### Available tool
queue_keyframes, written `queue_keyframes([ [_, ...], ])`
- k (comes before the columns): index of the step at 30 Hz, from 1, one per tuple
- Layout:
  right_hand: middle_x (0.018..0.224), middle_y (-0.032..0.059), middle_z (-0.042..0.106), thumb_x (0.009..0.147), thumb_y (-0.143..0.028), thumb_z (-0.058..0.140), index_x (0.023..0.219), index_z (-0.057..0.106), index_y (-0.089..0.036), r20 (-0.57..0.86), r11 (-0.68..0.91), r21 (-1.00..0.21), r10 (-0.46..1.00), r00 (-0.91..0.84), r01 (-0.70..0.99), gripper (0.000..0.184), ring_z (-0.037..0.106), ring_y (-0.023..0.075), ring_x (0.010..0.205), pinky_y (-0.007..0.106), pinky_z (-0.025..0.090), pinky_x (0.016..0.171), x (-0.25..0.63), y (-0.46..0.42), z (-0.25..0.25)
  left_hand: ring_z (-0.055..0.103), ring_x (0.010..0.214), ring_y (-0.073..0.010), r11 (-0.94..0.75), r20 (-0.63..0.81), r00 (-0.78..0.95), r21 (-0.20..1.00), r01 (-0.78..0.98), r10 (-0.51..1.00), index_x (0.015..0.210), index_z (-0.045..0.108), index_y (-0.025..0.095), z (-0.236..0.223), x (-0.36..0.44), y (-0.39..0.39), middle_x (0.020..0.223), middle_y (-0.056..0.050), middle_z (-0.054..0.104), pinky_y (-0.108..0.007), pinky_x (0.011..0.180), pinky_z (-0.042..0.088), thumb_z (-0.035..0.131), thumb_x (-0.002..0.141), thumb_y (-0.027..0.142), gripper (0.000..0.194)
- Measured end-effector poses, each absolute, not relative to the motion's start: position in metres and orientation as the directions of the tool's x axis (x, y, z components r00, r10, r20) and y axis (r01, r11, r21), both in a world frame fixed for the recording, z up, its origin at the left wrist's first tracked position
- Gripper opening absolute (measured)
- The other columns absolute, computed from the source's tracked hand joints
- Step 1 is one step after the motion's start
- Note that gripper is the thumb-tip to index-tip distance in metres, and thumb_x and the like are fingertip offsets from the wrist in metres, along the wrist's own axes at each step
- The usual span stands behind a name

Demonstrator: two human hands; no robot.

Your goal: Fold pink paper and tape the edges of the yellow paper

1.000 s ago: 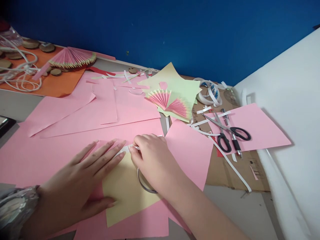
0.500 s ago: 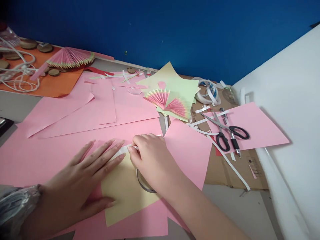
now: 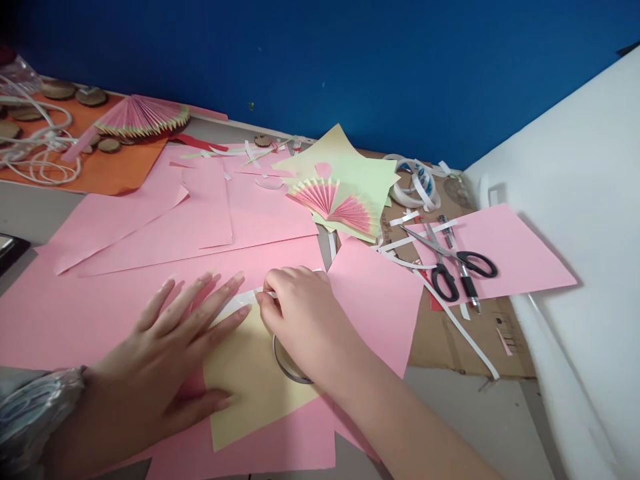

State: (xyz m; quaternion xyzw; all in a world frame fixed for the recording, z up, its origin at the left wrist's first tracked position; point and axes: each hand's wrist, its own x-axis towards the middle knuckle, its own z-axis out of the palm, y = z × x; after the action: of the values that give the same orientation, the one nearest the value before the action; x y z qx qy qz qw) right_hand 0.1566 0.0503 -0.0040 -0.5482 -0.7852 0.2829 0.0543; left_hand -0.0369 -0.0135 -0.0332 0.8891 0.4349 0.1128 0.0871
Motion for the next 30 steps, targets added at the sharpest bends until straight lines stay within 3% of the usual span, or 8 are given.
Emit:
queue_keyframes([
  [10,0.063,-0.0036,0.046,0.084,-0.018,0.045,0.063,0.036,-0.019,-0.191,0.279,-0.515,0.884,-0.426,0.81,0.023,0.041,0.0125,0.064,0.026,0.027,0.063,0.161,0.05,-0.008,0.029,0.134,-0.0281,-0.557,0.196,0.538,0.057,0.828,0.82,0.126,0.052,0.011,-0.023,-0.03,-0.024,0.146,-0.012,0.032,-0.045,0.114,-0.003,0.044,0.083,0.059,0.065],
  [20,0.063,-0.0032,0.046,0.085,-0.018,0.043,0.063,0.036,-0.02,-0.204,0.259,-0.518,0.888,-0.411,0.815,0.023,0.04,0.0129,0.063,0.027,0.028,0.064,0.16,0.048,-0.004,0.024,0.135,-0.029,-0.599,0.179,0.58,0.077,0.797,0.795,0.13,0.049,0.018,-0.026,-0.035,-0.012,0.148,-0.002,0.03,-0.047,0.114,-0.007,0.044,0.076,0.071,0.076],
  [30,0.063,-0.0034,0.047,0.083,-0.018,0.045,0.063,0.035,-0.02,-0.154,0.305,-0.504,0.889,-0.432,0.808,0.023,0.041,0.0125,0.064,0.026,0.027,0.063,0.161,0.049,-0.014,0.021,0.137,-0.0268,-0.574,0.175,0.567,-0.009,0.819,0.805,0.13,0.047,0.006,-0.019,-0.036,-0.028,0.146,-0.014,0.032,-0.043,0.115,-0.003,0.037,0.09,0.052,0.062],
])
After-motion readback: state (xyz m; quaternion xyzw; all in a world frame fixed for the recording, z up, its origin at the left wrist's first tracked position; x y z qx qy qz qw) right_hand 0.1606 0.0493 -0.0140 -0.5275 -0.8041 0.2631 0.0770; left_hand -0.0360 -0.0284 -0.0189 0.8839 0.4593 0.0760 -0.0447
